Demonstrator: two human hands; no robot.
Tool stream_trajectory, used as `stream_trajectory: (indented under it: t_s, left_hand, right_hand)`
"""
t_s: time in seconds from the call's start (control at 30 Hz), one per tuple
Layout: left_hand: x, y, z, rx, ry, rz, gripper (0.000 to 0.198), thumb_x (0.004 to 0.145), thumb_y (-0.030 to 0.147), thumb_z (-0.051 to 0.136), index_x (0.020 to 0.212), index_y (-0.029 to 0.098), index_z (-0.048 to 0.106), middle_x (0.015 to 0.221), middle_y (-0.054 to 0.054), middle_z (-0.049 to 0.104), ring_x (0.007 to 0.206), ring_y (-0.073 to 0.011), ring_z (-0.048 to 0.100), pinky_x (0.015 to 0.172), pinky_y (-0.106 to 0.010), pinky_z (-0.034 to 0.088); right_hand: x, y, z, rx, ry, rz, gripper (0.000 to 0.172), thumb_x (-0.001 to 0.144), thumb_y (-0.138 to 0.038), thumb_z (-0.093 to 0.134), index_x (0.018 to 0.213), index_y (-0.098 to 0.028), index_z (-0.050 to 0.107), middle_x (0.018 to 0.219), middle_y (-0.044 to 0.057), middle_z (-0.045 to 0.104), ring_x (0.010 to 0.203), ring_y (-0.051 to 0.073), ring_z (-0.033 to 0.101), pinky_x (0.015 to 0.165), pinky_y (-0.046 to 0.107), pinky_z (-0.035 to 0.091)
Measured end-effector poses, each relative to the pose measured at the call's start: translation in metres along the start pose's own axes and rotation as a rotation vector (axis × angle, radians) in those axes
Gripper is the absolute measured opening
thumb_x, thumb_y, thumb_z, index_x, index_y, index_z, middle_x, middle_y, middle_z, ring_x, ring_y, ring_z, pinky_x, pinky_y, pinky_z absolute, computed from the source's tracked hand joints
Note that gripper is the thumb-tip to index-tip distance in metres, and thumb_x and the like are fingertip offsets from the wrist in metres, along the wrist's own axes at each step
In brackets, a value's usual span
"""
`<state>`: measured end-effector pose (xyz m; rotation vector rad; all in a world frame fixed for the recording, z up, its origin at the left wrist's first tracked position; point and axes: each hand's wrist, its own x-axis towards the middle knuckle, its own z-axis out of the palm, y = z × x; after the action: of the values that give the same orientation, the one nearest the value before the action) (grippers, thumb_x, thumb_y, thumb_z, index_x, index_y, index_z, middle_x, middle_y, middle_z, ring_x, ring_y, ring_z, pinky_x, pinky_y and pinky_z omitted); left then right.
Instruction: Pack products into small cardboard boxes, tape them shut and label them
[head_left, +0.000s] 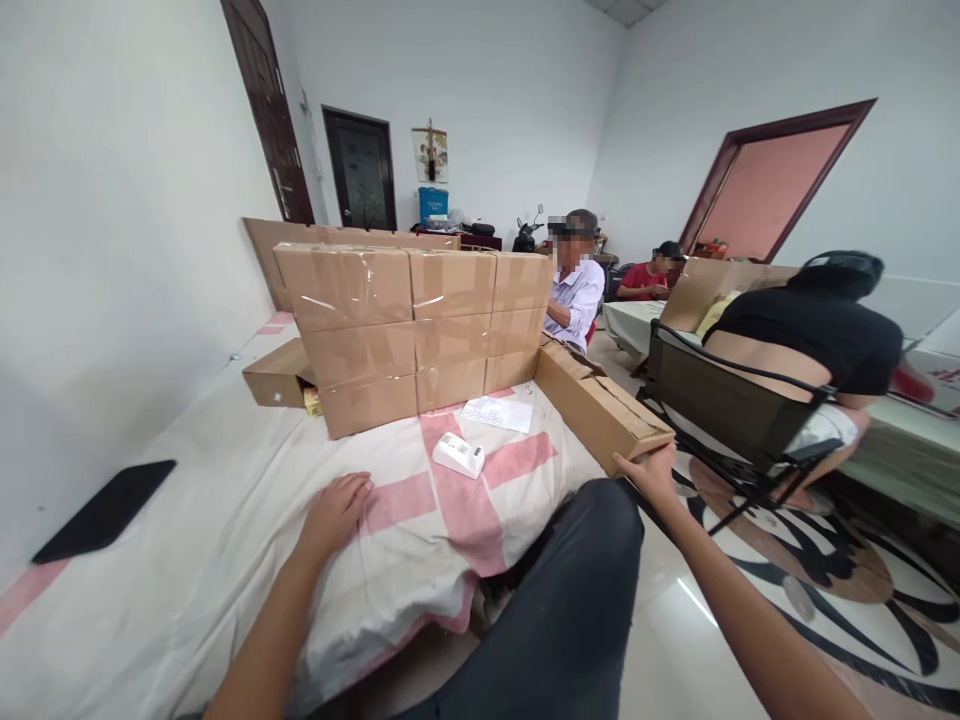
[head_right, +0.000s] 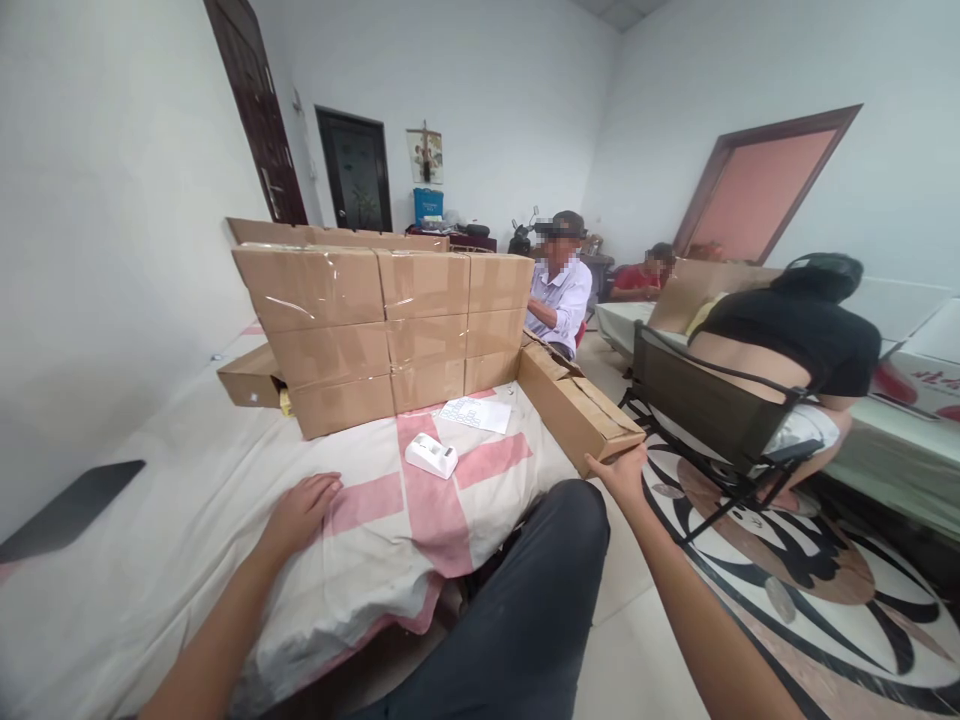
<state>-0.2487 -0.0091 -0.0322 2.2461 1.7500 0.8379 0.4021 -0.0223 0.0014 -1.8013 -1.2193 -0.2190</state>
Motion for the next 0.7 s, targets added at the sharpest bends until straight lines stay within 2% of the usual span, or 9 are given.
stream_trajectory:
  t_s: [0.1, 0.23, 0.4, 0.53, 0.7]
  left_hand:
    - [0.000, 0.001, 0.000, 0.007, -0.002, -0.005, 0.044, 0.099, 0.048, 0.035, 0.110, 0.022, 0.069, 0.129, -0.008, 0.070, 0.121, -0.0260, 0.061, 0.103, -0.044, 0.046]
    - [0.000, -0.002, 0.002, 0.001, -0.005, -0.012, 0.044, 0.100, 0.048, 0.035, 0.110, 0.023, 0.069, 0.130, -0.007, 0.069, 0.120, -0.0251, 0.061, 0.103, -0.043, 0.046]
    - [-0.001, -0.002, 0.003, -0.017, -0.011, -0.031, 0.042, 0.100, 0.048, 0.036, 0.109, 0.025, 0.070, 0.130, -0.006, 0.069, 0.121, -0.0249, 0.060, 0.102, -0.044, 0.046]
    - [-0.001, 0.004, -0.001, -0.010, -0.007, -0.043, 0.040, 0.100, 0.047, 0.037, 0.107, 0.027, 0.070, 0.128, -0.005, 0.069, 0.119, -0.0249, 0.061, 0.099, -0.043, 0.047]
    - [-0.001, 0.012, -0.006, -0.008, -0.021, -0.075, 0.036, 0.100, 0.047, 0.037, 0.105, 0.029, 0.068, 0.128, -0.002, 0.069, 0.120, -0.0250, 0.060, 0.099, -0.045, 0.047]
  right_hand:
    - [0.019, -0.013, 0.026, -0.002, -0.070, 0.089, 0.138, 0.043, -0.086, 0.070, 0.139, 0.001, 0.023, 0.141, 0.034, 0.031, 0.137, 0.051, 0.028, 0.116, 0.057, 0.026]
    - [0.044, -0.025, 0.062, 0.025, -0.118, 0.124, 0.140, 0.044, -0.081, 0.074, 0.143, -0.002, 0.016, 0.144, 0.031, 0.029, 0.138, 0.046, 0.028, 0.118, 0.050, 0.028]
    - [0.076, -0.042, 0.102, 0.035, -0.150, 0.177, 0.144, 0.043, -0.076, 0.078, 0.146, -0.004, 0.007, 0.150, 0.029, 0.024, 0.142, 0.047, 0.023, 0.120, 0.051, 0.027]
    - [0.100, -0.060, 0.134, 0.027, -0.165, 0.209, 0.142, 0.051, -0.074, 0.076, 0.145, 0.004, 0.003, 0.151, 0.035, 0.020, 0.143, 0.049, 0.021, 0.122, 0.050, 0.023]
    - [0.115, -0.073, 0.167, 0.027, -0.145, 0.233, 0.144, 0.056, -0.068, 0.077, 0.144, 0.012, -0.003, 0.153, 0.044, 0.007, 0.145, 0.054, 0.011, 0.123, 0.055, 0.013]
